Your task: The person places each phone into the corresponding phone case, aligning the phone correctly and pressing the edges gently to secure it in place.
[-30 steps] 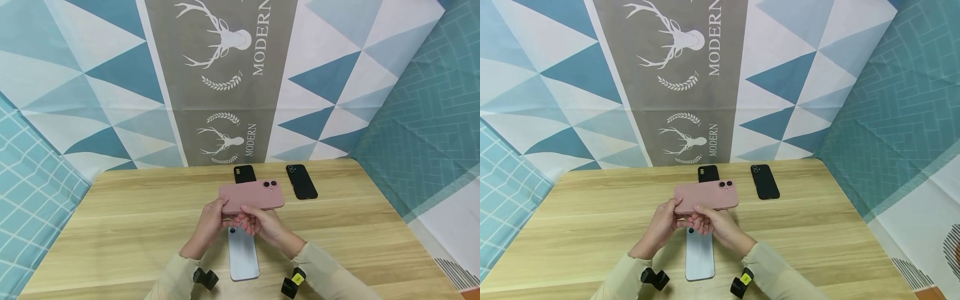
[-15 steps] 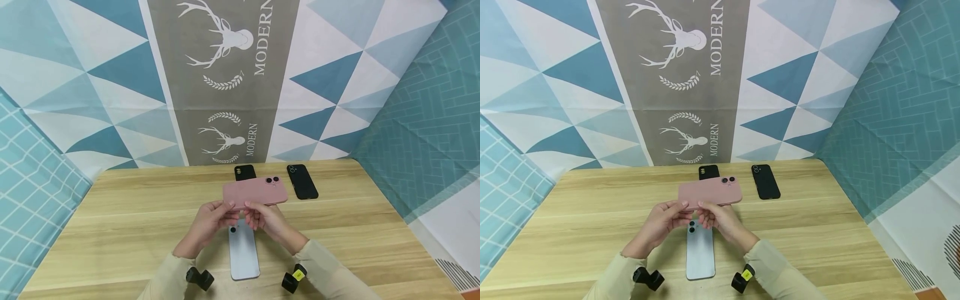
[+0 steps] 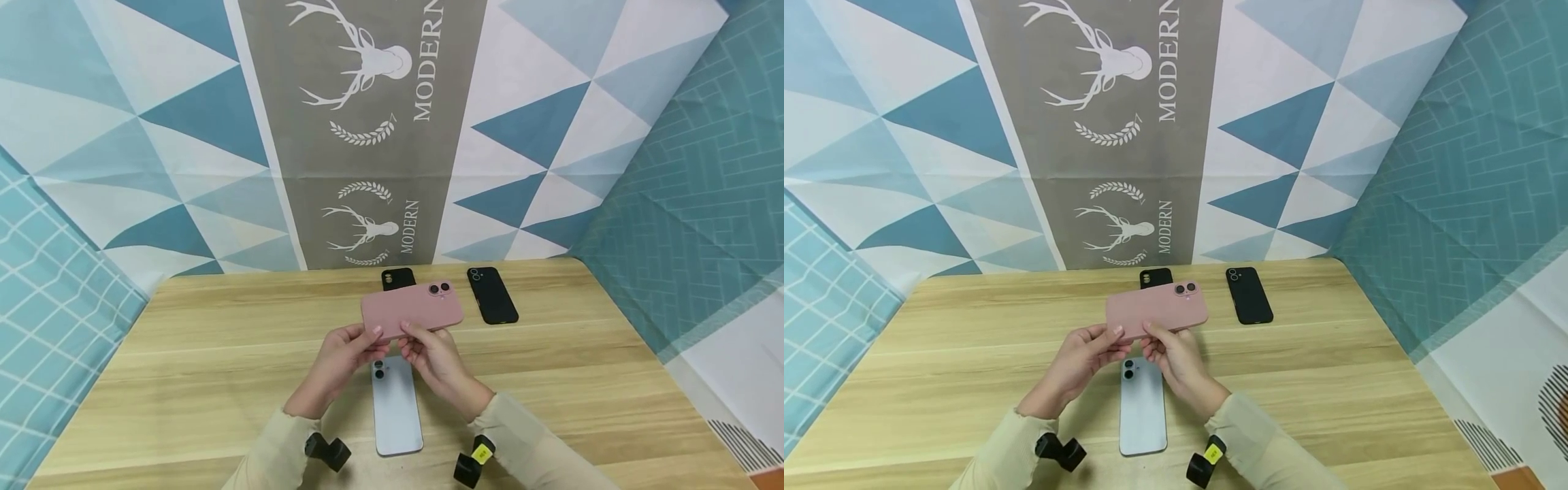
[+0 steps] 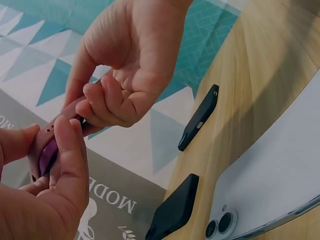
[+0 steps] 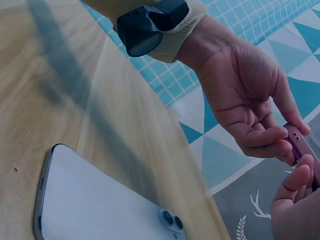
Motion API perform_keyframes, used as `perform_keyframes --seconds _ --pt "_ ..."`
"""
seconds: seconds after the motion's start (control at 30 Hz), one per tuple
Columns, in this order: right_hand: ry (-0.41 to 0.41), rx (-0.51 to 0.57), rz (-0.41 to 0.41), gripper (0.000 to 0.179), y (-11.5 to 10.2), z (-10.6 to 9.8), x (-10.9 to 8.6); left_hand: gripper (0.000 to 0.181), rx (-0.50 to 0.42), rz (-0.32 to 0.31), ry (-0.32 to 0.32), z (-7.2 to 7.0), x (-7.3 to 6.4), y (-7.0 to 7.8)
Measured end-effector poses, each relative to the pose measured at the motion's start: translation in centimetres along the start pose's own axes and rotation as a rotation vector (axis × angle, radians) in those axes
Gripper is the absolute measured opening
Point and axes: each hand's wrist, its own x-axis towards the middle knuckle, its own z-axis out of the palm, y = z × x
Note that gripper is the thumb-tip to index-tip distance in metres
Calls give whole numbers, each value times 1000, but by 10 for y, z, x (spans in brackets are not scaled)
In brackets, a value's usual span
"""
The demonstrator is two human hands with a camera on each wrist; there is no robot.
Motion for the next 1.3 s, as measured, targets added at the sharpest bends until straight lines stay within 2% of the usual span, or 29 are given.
perform_keyframes --seconds 0.33,0.47,0.6,0.73,0.83,1.0,1.1,1.2,1.3 --pt "-6 -46 -3 11 1 -1 0 35 21 16 50 2 -3 -1" --pt "-25 -33 17 15 -1 -3 -1 35 5 16 5 1 -3 -2" --pt "-58 -31 43 19 -3 -6 -1 34 -10 -26 -73 -4 -4 0" --pt "-95 -56 80 18 -5 -11 -3 45 -15 -48 -104 -11 -5 2" --pt "-135 -85 110 18 -6 -14 -3 50 -23 -41 -137 -16 -7 3" --pt "-178 -130 128 20 -8 -17 -3 44 -17 -15 -269 -24 -10 3" --pt "-189 -147 137 15 -10 -18 -3 46 -28 7 -321 -26 -11 1" --pt "-228 -157 129 13 -12 -20 -3 49 -48 25 -319 -25 -12 0" --pt "-290 -164 99 15 -13 -24 -3 51 -67 44 -280 -23 -13 -1"
